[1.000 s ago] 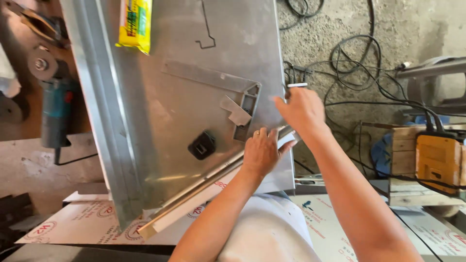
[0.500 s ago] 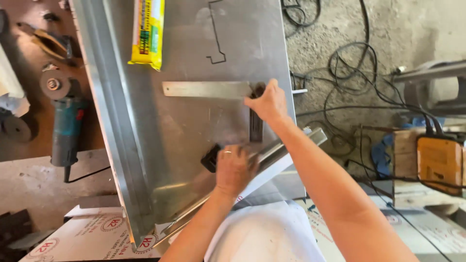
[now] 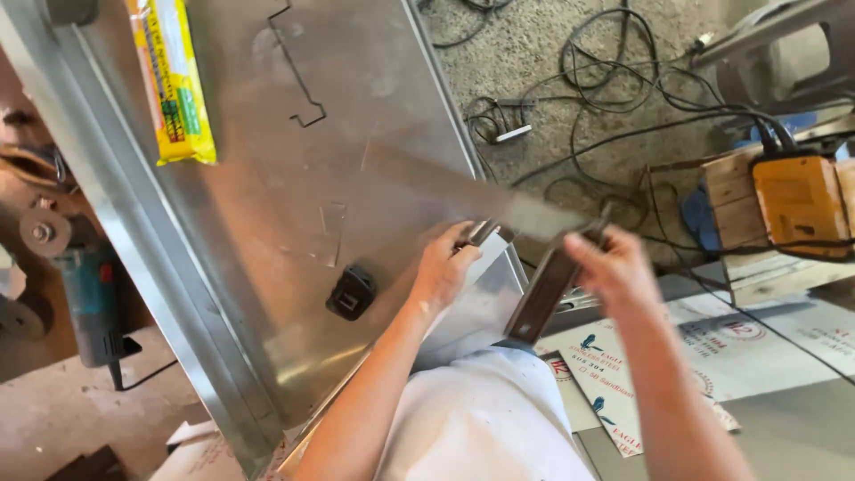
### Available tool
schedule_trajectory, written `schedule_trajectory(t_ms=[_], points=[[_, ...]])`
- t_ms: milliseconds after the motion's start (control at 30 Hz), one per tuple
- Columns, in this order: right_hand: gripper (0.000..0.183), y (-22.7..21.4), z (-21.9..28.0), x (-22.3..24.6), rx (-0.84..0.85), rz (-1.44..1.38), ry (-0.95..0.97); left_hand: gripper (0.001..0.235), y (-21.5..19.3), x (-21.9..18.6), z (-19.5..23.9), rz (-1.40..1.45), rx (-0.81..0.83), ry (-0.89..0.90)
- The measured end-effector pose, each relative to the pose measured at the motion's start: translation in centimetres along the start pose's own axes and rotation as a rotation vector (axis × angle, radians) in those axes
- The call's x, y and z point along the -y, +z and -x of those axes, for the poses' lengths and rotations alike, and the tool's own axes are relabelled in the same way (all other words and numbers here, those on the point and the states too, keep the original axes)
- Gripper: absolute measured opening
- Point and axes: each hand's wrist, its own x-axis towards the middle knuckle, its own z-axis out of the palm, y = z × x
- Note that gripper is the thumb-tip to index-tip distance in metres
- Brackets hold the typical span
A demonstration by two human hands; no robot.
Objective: The person is measuring, marking, and using an angle grinder to cut and shape metal profiles for fabrication.
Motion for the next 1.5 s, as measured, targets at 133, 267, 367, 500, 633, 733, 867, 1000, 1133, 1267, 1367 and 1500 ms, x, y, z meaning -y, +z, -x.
schedule_trajectory(t_ms=[133, 267, 367, 500, 633, 733, 867, 1000, 1133, 1267, 1367, 1500], points=[[0.017, 2.6, -0.4, -10.2, 0.11, -0.366, 0.12, 0.039, 0.4, -0.3, -0.9, 0.006, 0.111, -0.115], [0.018, 6.0, -0.3, -11.5, 0.154, -0.546, 0.171, 0.031, 1.8, 2.2, -1.9, 0.266, 0.171, -0.059], [0.017, 7.5, -0.5, -11.5, 0.194, -0.66, 0.154, 0.048, 2.0, 3.2, -2.0, -0.141, 0.049, -0.111], [0.016, 8.0, -0.6, -11.4, 0.166, -0.687, 0.113, 0.056, 2.4, 3.6, -2.2, -0.258, 0.0, -0.08], [0.015, 8.1, -0.6, -10.9, 0.118, -0.722, 0.16, 0.056, 2.7, 2.8, -2.1, -0.31, -0.045, -0.038], [0.014, 8.1, -0.7, -10.5, 0.112, -0.727, 0.179, 0.054, 2.7, 2.6, -2.3, -0.293, -0.063, -0.046], [0.014, 8.1, -0.9, -10.5, 0.136, -0.718, 0.168, 0.055, 2.6, 3.1, -2.4, -0.257, -0.051, -0.042], [0.014, 8.1, -1.1, -10.6, 0.139, -0.699, 0.174, 0.055, 2.6, 2.8, -2.4, -0.254, -0.041, -0.087], [0.015, 8.0, -0.9, -10.6, 0.144, -0.7, 0.169, 0.055, 2.8, 3.1, -2.3, -0.298, -0.056, -0.059], [0.014, 8.1, -0.8, -10.6, 0.126, -0.709, 0.189, 0.05, 2.9, 1.2, -1.8, -0.227, -0.058, -0.088], [0.016, 8.1, -0.9, -10.8, 0.123, -0.704, 0.191, 0.048, 2.8, -0.1, -1.7, -0.216, -0.073, -0.07], [0.018, 7.9, -0.6, -9.8, 0.145, -0.717, 0.212, 0.05, 2.7, 1.5, -2.3, -0.242, -0.042, -0.091]])
